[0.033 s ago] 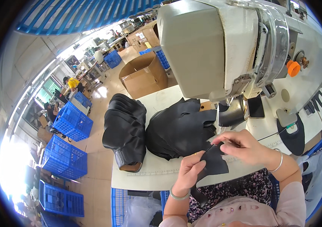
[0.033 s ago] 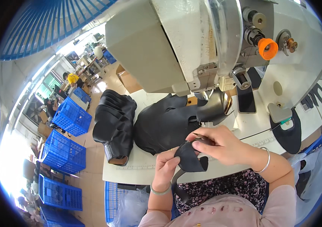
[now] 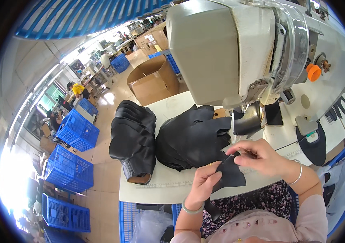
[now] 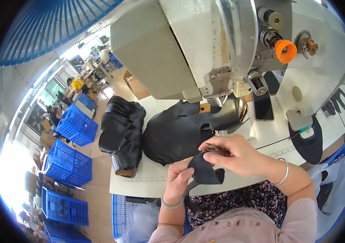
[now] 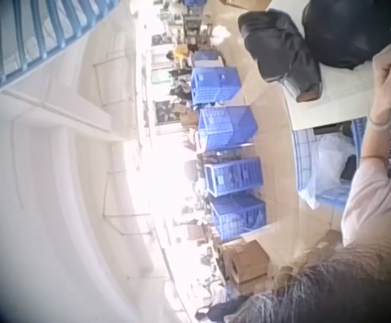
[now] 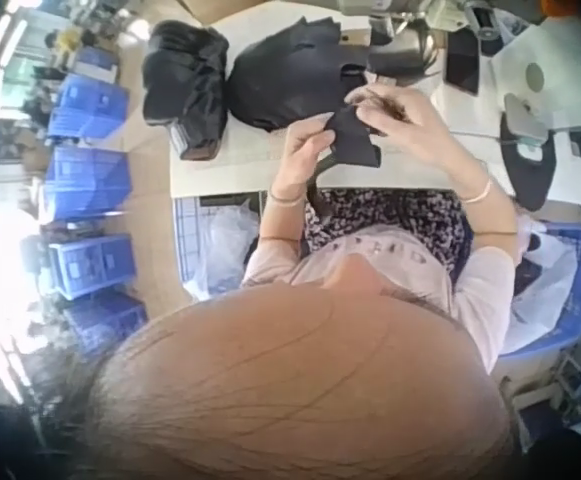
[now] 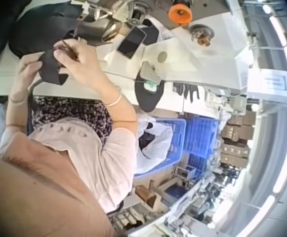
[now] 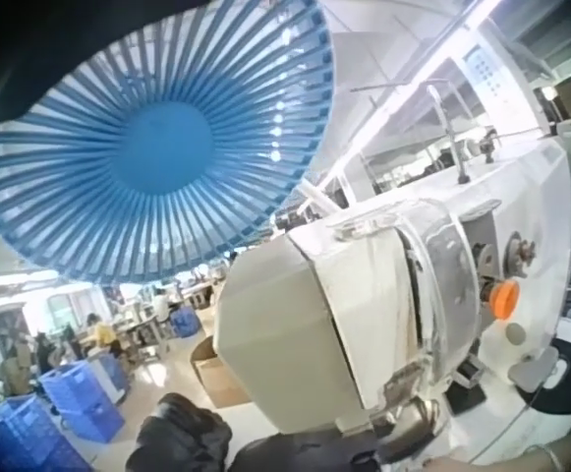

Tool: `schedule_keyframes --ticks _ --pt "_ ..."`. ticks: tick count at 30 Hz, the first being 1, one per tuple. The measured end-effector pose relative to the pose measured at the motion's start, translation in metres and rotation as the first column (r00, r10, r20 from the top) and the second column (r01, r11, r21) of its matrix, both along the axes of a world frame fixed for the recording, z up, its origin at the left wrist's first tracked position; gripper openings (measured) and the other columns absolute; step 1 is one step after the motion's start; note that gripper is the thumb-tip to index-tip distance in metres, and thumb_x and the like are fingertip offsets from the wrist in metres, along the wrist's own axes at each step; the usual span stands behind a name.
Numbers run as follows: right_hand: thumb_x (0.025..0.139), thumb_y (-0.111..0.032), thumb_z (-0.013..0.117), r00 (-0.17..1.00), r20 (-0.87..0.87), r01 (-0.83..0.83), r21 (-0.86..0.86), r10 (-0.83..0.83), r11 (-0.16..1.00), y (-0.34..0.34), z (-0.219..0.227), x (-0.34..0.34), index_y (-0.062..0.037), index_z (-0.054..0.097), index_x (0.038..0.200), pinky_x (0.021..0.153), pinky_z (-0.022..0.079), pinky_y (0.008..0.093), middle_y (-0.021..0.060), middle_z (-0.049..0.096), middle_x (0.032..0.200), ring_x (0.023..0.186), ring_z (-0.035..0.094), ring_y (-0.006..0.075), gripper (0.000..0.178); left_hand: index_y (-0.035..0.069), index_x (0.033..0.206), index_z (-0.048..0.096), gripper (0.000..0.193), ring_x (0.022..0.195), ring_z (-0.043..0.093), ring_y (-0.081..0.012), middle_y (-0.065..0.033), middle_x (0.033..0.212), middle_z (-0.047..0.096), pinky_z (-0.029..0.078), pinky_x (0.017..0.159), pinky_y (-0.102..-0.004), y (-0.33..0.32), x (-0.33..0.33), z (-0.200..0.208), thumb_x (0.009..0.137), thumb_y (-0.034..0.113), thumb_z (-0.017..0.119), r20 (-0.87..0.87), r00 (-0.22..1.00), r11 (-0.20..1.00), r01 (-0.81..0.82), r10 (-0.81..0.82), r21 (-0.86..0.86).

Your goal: The recorder is using an industrial sewing machine to stitch together components of black leather shoe uppers.

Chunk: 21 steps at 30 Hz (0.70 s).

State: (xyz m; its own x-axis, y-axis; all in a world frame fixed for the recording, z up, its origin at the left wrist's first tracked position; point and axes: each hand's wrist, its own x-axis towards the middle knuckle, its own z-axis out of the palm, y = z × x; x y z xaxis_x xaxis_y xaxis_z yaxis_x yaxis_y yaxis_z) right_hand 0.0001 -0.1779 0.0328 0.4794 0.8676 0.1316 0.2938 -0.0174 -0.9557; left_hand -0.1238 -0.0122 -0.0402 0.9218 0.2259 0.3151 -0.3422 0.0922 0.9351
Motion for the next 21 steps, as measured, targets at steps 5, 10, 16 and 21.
schedule_keyframes --ticks 5,10,16,21 --pt "0.090 -0.015 0.063 0.996 0.028 0.079 0.123 -0.083 0.989 -0.012 -0.024 0.002 0.0000 0.061 0.094 0.051 0.036 0.0212 -0.0012 0.054 0.062 0.055 0.047 0.0037 0.016 -0.006 0.081 0.055 0.012 0.065 0.042 -0.0068 -0.0041 0.085 0.059 0.035 0.057 -0.0244 -0.011 0.008 0.004 0.089 0.002 0.052 -0.056 0.990 0.992 0.129 -0.129 0.006" --pt "0.089 -0.009 0.062 0.916 -0.380 0.236 0.254 -0.128 0.938 -0.028 -0.037 0.002 -0.0038 0.051 0.079 0.044 0.032 0.0190 -0.0020 0.053 0.064 0.049 0.043 0.0018 0.015 -0.003 0.089 0.056 0.005 0.072 0.050 -0.0043 -0.0001 0.084 0.058 0.042 0.063 -0.0212 -0.022 0.019 0.003 0.088 0.000 0.061 -0.019 0.965 0.964 0.264 -0.263 0.029" --pt "0.088 -0.006 0.062 0.867 -0.462 0.371 0.347 -0.188 0.861 -0.038 -0.049 0.002 -0.0038 0.050 0.079 0.043 0.032 0.0188 0.0001 0.055 0.064 0.048 0.045 0.0028 0.015 -0.002 0.087 0.053 0.011 0.078 0.054 -0.0034 0.0006 0.081 0.057 0.045 0.067 -0.0206 -0.036 0.023 0.001 0.086 -0.005 0.064 -0.140 0.955 0.965 0.261 -0.261 -0.024" --pt "0.087 -0.006 0.064 0.857 -0.478 0.385 0.342 -0.194 0.857 -0.051 -0.055 -0.001 -0.0027 0.052 0.079 0.042 0.034 0.0191 0.0011 0.056 0.064 0.049 0.046 0.0034 0.015 -0.001 0.087 0.052 0.011 0.076 0.052 -0.0025 0.0016 0.078 0.056 0.043 0.063 -0.0190 -0.045 0.026 0.001 0.087 -0.006 0.062 -0.173 0.955 0.969 0.248 -0.242 0.015"
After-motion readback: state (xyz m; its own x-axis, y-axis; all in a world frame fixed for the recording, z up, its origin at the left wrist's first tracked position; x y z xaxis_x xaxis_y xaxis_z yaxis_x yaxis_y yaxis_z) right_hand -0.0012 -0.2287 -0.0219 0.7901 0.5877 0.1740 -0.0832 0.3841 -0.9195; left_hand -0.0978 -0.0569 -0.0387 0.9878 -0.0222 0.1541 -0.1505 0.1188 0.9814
